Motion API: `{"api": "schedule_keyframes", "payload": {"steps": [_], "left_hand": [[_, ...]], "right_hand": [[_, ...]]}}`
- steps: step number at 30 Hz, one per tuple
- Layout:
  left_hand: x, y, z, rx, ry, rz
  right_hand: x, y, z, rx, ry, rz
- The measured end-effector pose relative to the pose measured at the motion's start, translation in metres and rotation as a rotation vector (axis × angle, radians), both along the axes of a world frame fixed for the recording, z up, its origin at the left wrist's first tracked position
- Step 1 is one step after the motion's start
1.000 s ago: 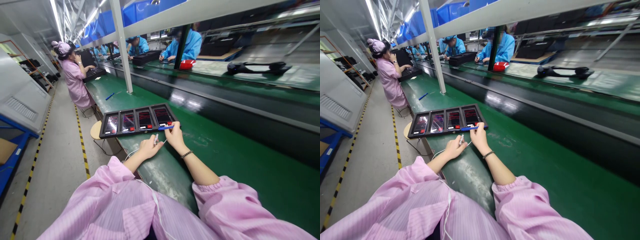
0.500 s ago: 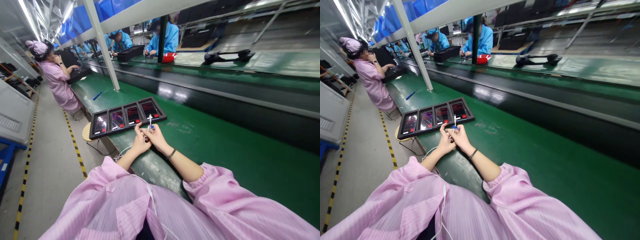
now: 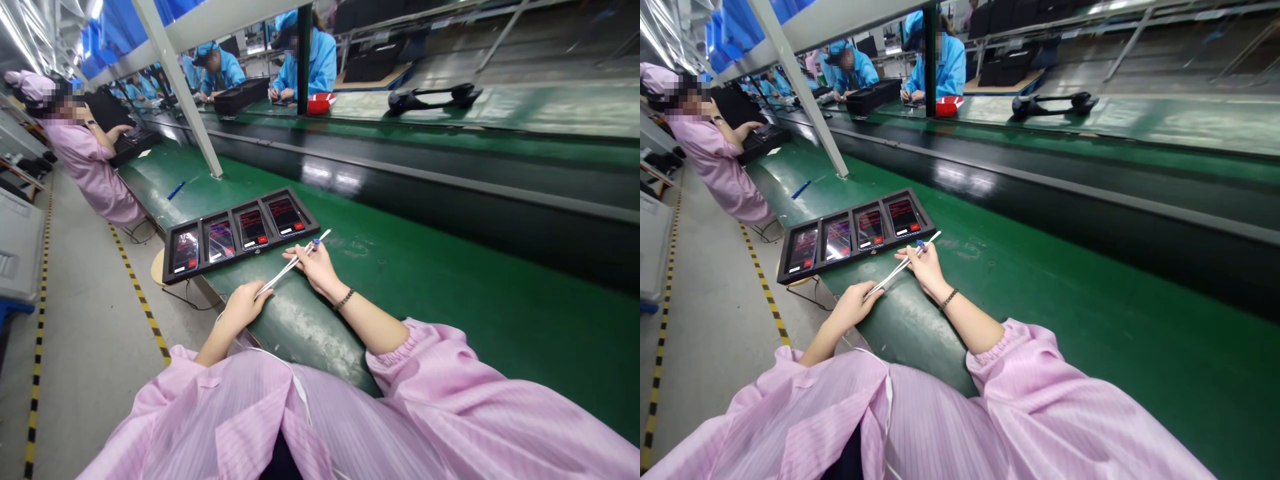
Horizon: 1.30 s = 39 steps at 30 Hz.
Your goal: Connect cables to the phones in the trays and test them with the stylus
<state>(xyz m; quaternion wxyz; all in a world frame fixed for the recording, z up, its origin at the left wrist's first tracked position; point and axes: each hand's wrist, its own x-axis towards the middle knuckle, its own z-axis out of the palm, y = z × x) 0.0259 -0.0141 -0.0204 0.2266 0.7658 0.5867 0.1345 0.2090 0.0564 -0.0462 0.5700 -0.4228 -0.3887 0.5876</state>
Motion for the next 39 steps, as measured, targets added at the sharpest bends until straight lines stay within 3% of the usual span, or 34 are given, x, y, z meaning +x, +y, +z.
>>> {"api": "schedule_keyframes", "payload": {"steps": [4, 6, 9, 13, 17, 21, 24, 28, 35, 39], "left_hand": [[0.006, -0.007, -0.002, -0.010, 0.175, 0.063], [0.009, -0.007, -0.002, 0.006, 0.165, 0.099], [0.010, -0.005, -0.001, -0.002, 0.095, 0.086], [0.014, 0.000, 0.004, -0.003, 0.001, 0.021], [0.028, 0.015, 0.012, 0.087, -0.170, 0.014], [0.054, 0.043, 0.020, 0.179, -0.315, -0.012], [0.079, 0.067, 0.021, 0.185, -0.268, -0.068], [0.105, 0.088, 0.014, 0.054, 0.034, -0.094], [0.113, 0.087, 0.005, -0.033, 0.173, -0.113], [0.115, 0.086, 0.007, -0.036, 0.228, -0.099]], "right_hand": [[0.055, 0.002, 0.000, 0.029, -0.167, -0.080], [0.099, 0.001, -0.003, 0.128, -0.443, -0.227], [0.167, -0.006, -0.013, 0.232, -0.668, -0.428], [0.218, -0.012, -0.028, 0.293, -0.962, -0.355], [0.223, -0.004, -0.037, 0.367, -1.162, -0.139], [0.223, 0.003, -0.039, 0.368, -1.201, -0.067], [0.225, 0.004, -0.039, 0.318, -1.224, -0.135], [0.227, 0.005, -0.040, 0.186, -1.278, -0.309], [0.229, 0.010, -0.036, 0.063, -1.186, -0.331], [0.214, 0.009, -0.031, 0.174, -1.155, -0.383]]}}
